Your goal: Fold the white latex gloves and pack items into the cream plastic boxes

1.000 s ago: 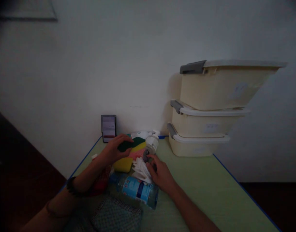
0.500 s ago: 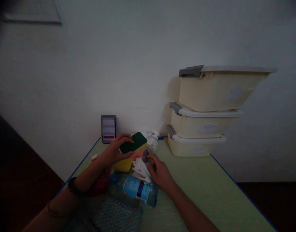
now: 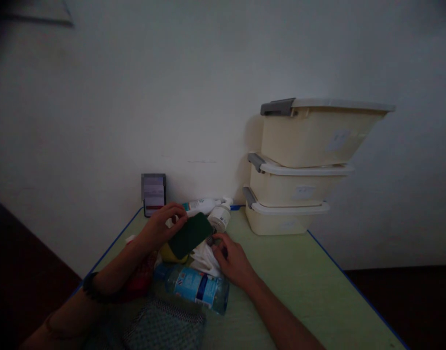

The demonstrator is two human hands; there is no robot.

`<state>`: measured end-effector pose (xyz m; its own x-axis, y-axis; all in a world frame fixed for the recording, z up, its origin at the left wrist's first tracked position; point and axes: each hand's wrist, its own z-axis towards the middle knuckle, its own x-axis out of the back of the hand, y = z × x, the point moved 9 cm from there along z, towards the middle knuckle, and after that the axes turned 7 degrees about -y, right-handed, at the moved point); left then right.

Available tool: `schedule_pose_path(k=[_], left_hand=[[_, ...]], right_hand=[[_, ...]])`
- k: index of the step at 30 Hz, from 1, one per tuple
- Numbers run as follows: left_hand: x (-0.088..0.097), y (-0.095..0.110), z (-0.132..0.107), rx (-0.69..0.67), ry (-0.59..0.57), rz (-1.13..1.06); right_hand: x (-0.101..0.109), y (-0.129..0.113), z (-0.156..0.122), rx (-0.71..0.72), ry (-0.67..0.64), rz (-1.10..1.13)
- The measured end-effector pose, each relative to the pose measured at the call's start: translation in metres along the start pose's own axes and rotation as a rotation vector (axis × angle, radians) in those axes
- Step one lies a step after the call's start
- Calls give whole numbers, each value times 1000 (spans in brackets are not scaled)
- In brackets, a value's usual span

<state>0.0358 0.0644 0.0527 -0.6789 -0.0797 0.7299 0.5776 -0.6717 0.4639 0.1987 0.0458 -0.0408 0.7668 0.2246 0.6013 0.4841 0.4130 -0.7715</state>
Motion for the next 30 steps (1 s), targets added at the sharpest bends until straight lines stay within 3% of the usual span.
schedule_pose_path(k=[11, 30], left_hand=[[-15, -8, 1, 60, -170, 28], [-18, -10, -1, 110, -223, 60]], right_hand=[[0, 1, 0, 7, -2, 12], [-1, 0, 0, 27, -8, -8]])
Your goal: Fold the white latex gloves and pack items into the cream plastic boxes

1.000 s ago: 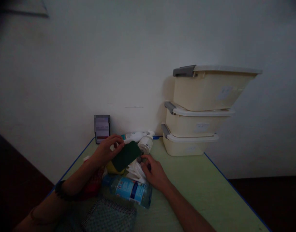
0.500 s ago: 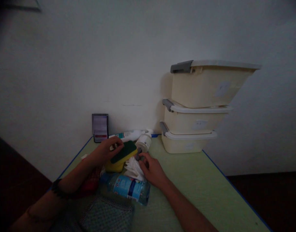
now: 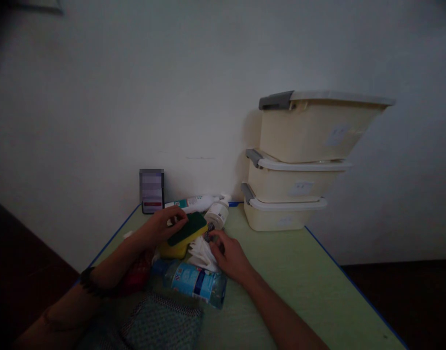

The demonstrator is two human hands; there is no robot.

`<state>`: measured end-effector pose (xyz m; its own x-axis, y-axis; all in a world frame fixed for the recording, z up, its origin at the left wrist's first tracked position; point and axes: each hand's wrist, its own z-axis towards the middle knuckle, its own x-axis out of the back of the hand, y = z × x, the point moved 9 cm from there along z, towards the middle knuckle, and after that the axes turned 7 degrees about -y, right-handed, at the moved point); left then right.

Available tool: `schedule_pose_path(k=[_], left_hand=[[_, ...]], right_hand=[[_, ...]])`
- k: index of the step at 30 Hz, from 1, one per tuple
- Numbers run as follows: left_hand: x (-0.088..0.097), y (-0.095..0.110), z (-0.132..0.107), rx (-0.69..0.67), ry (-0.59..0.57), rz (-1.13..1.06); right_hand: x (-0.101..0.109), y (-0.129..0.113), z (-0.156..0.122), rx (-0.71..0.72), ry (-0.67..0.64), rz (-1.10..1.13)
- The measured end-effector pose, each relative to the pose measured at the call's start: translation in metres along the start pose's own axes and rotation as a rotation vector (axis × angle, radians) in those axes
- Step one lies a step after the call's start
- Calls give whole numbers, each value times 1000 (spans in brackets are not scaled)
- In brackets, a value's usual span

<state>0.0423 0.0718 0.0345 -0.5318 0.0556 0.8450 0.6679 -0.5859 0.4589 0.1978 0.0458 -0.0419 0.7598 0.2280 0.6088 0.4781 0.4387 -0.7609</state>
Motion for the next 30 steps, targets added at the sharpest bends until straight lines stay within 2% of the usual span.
schedule_pose_path(k=[4, 8, 12, 17, 20, 22, 25, 30], left_hand=[[1, 1, 0, 9, 17, 31], [9, 10, -1, -3, 58, 89], [25, 28, -4, -29, 117, 147], [44, 63, 0, -41, 153, 151], [49, 92, 20, -130, 139, 85], [56, 114, 38, -239, 188, 5], [64, 141, 74, -317, 276, -45], [66, 184, 127, -364, 428, -111]], right_hand=[[2, -3, -1, 18, 31, 1], [23, -12, -1, 27, 143, -8], [65, -34, -3, 43, 292, -35], [130, -72, -9, 98, 420, -100], [175, -93, -15, 142, 514, -163], [204, -106, -21, 171, 582, -210], [244, -120, -30, 197, 667, -269], [303, -115, -49, 166, 814, -304]])
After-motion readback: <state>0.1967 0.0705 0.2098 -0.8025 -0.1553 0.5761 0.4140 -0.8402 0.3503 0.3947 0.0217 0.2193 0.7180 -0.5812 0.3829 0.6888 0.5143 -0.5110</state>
